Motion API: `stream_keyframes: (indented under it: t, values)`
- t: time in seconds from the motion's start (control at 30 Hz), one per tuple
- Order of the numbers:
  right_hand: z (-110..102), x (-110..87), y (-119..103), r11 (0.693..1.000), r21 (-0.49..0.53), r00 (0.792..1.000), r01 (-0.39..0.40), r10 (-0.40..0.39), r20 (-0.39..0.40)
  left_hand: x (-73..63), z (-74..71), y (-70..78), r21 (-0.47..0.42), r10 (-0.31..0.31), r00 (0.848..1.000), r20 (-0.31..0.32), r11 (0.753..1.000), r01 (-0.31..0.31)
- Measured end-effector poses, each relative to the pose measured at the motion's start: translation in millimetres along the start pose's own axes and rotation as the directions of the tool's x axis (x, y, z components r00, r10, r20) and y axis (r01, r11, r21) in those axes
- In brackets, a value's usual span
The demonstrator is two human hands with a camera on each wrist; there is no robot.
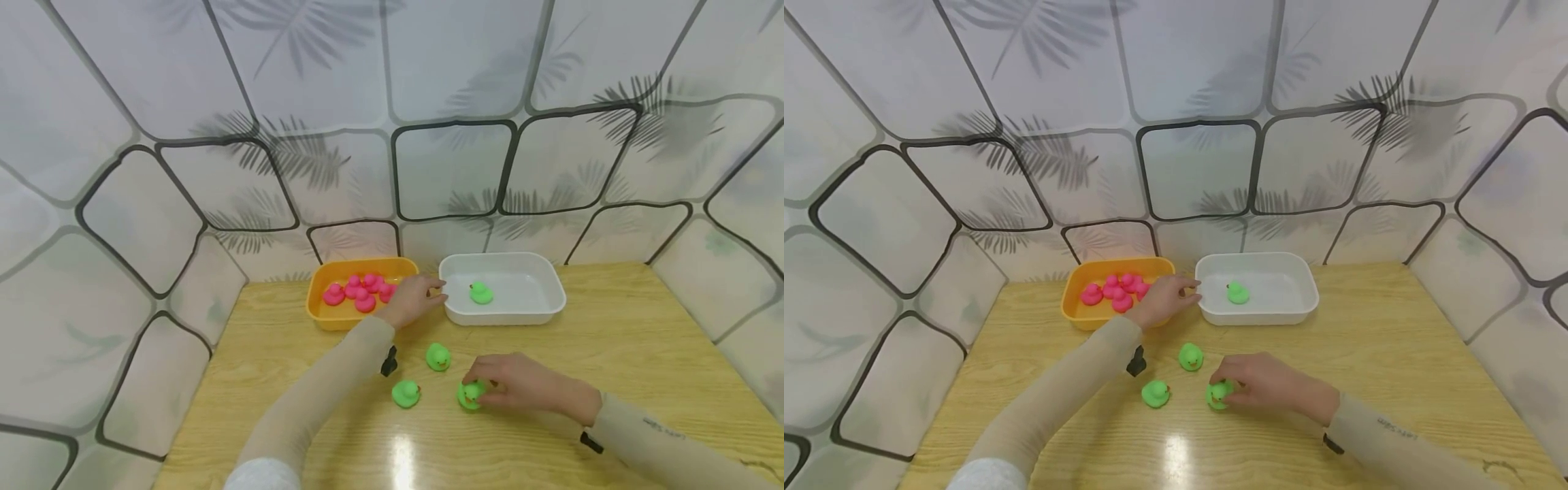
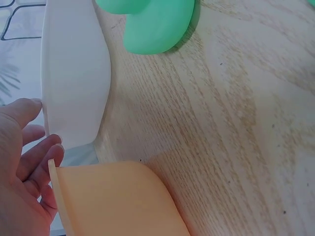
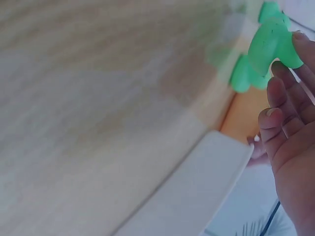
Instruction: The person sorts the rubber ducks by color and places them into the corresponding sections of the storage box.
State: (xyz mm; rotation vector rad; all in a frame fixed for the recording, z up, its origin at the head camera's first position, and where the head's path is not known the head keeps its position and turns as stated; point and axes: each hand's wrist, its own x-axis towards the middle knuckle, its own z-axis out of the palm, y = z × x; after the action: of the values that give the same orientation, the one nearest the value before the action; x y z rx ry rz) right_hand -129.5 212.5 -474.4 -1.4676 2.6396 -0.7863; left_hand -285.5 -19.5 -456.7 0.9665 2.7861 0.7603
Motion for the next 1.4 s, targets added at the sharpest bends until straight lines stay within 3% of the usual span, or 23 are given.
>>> stream_keyframes:
  t: [0.13,0.33,0.57,0.77,1.1,1.27,1.4]
  values:
    - [-13.4,-0.9,3.5,0.998,0.021,0.998,-0.066,0.066,0.005,0.9,0.9,-2.0,0.010,0.008,1.000,0.001,1.000,-0.008]
    - [-34.5,-0.9,13.5,0.998,-0.017,0.997,-0.062,0.061,-0.036,1.7,-0.8,-1.4,0.038,0.015,1.000,0.007,0.999,-0.016]
    - [-62.7,1.4,36.2,0.993,-0.115,0.984,-0.027,0.006,-0.179,1.0,-2.4,0.9,0.052,0.018,1.000,0.002,0.998,-0.019]
    - [-88.1,3.4,61.0,0.982,-0.155,0.965,-0.107,0.065,-0.256,1.0,-1.8,2.0,0.057,0.014,1.000,0.006,0.998,-0.015]
    - [-127.3,12.1,89.8,0.943,-0.177,0.949,-0.282,0.247,-0.197,2.7,2.9,-1.7,0.075,0.010,1.000,-0.010,0.997,-0.010]
    - [-138.3,20.2,100.3,0.901,-0.199,0.921,-0.386,0.366,-0.131,2.8,3.7,-2.6,0.092,0.014,1.000,-0.021,0.996,-0.012]
    - [-141.7,24.6,110.8,0.882,-0.205,0.906,-0.424,0.414,-0.089,2.8,4.0,-2.4,0.084,0.017,1.000,-0.011,0.996,-0.016]
